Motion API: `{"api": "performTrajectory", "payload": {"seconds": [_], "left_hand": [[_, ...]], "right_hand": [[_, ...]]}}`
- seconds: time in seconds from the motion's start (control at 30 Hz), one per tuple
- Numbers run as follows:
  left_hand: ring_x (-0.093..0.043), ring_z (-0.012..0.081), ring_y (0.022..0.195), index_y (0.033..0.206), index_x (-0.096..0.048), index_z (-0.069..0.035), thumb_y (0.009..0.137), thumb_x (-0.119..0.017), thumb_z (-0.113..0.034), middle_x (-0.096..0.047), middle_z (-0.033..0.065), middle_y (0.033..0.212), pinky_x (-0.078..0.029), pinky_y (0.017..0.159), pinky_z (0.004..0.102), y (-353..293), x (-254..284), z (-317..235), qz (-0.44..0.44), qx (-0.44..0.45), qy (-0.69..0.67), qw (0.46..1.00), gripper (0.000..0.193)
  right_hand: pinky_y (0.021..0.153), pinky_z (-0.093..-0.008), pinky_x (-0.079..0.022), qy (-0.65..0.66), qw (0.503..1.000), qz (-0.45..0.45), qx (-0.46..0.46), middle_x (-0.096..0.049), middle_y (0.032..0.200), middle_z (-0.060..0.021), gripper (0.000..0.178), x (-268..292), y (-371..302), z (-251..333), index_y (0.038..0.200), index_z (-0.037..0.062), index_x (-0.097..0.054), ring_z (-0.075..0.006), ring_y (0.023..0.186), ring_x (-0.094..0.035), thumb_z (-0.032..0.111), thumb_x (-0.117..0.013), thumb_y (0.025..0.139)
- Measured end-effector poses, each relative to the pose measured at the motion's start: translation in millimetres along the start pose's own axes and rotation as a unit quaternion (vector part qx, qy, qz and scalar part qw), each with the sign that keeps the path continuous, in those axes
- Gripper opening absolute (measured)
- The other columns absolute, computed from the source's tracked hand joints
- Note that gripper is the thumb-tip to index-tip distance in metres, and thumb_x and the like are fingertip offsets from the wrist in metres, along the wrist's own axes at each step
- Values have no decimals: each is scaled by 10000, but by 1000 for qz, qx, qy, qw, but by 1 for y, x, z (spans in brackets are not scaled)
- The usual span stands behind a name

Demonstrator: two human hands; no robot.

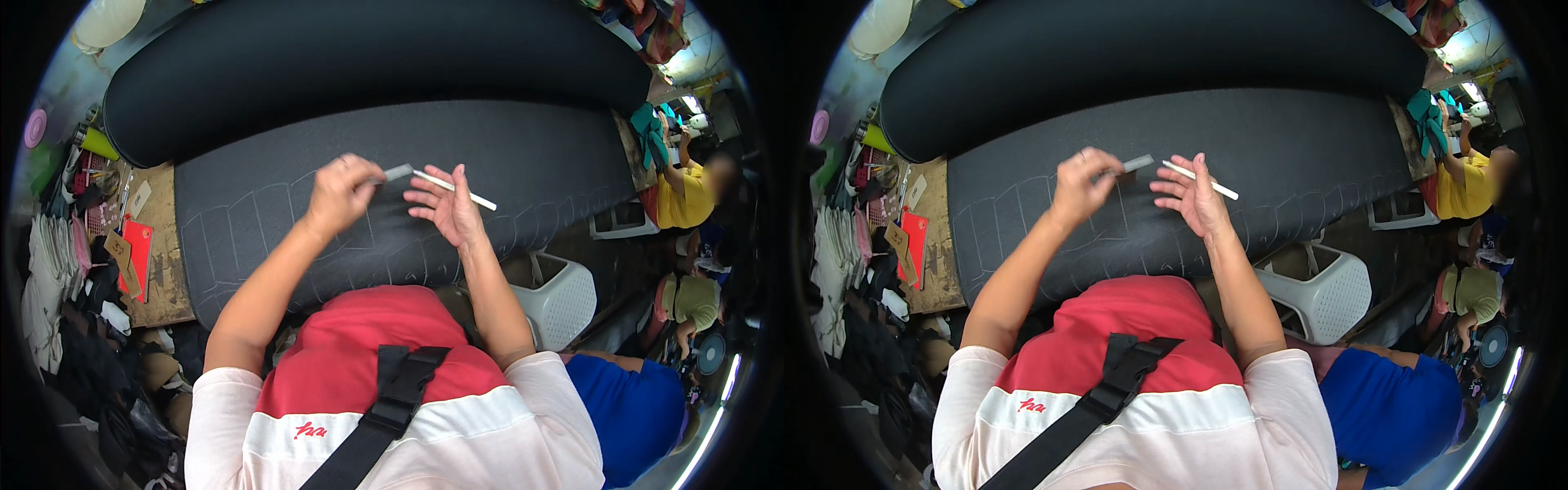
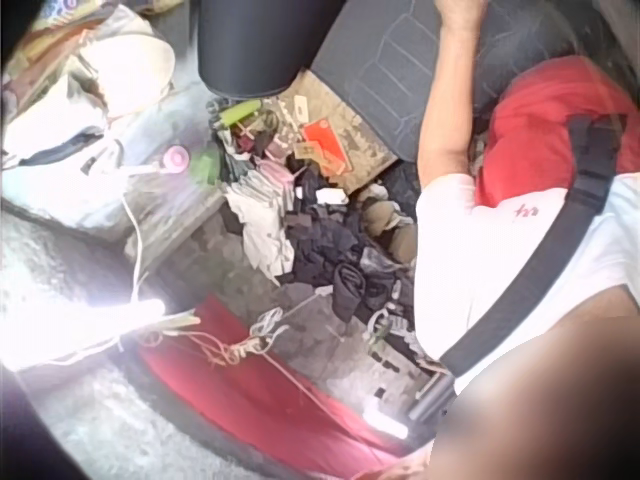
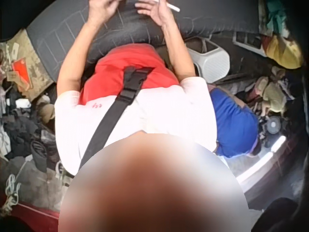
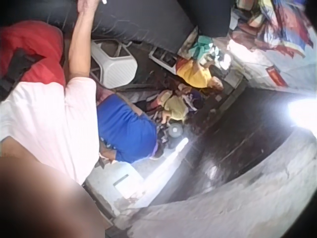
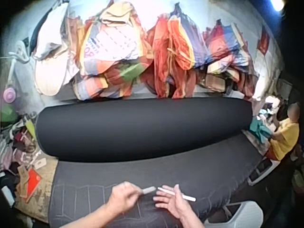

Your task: The person uses a white chalk marker and a small rectangular template to draw repeated rectangular outlines on a large black fabric roll. They repeatedly position the template, trace its edges, and shift it along the fabric to create a series of aligned marks.

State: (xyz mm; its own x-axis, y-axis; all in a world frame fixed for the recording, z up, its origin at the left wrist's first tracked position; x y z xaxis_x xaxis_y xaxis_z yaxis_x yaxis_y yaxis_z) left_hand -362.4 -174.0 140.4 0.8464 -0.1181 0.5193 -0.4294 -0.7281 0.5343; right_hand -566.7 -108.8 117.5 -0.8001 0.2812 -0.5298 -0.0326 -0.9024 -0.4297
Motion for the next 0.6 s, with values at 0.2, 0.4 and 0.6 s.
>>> {"api": "performTrajectory", "payload": {"seconds": [0.2, 0.4, 0.6], "left_hand": [[-570, 291, 1110, 924, -659, -78, 577, -848, -253, -655, 69, 991, -418, 976, 418, -46, -39, -11, 159, 31, -64, 985, 432], [-205, 243, 1402, 1375, -415, -184, 640, -699, -593, -348, 10, 1464, -103, 1064, 660, -76, -52, 45, 248, 182, 200, 930, 887], [-148, 242, 1421, 1422, -353, -238, 623, -650, -681, -297, -22, 1501, -51, 1061, 673, -85, -62, 52, 302, 200, 244, 900, 960]], "right_hand": [[825, -259, -494, -225, 970, 25, 84, -602, 1025, -74, 488, 27, 35, -34, 1217, -13, -487, -132, 912, -607, -86, -622, 754], [746, -240, -498, -337, 930, 42, 141, -619, 966, -66, 421, 26, 46, -75, 1169, 9, -537, -110, 819, -611, -61, -637, 767], [728, -344, -514, -580, 745, -30, 330, -673, 967, -172, 288, 8, 59, -50, 1083, 17, -647, -283, 826, -666, 200, -612, 862]]}}
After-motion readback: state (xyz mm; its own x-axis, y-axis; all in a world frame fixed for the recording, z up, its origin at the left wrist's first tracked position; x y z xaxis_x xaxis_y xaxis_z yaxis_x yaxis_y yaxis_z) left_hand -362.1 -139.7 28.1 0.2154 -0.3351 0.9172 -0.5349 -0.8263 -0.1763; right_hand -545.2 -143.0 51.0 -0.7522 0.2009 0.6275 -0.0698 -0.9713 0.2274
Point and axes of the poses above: each hand's wrist, its own y-axis towards the middle knuckle, its own x-axis out of the back of the hand, z = x × y, the point moved 2 cm from there along y, towards the middle knuckle
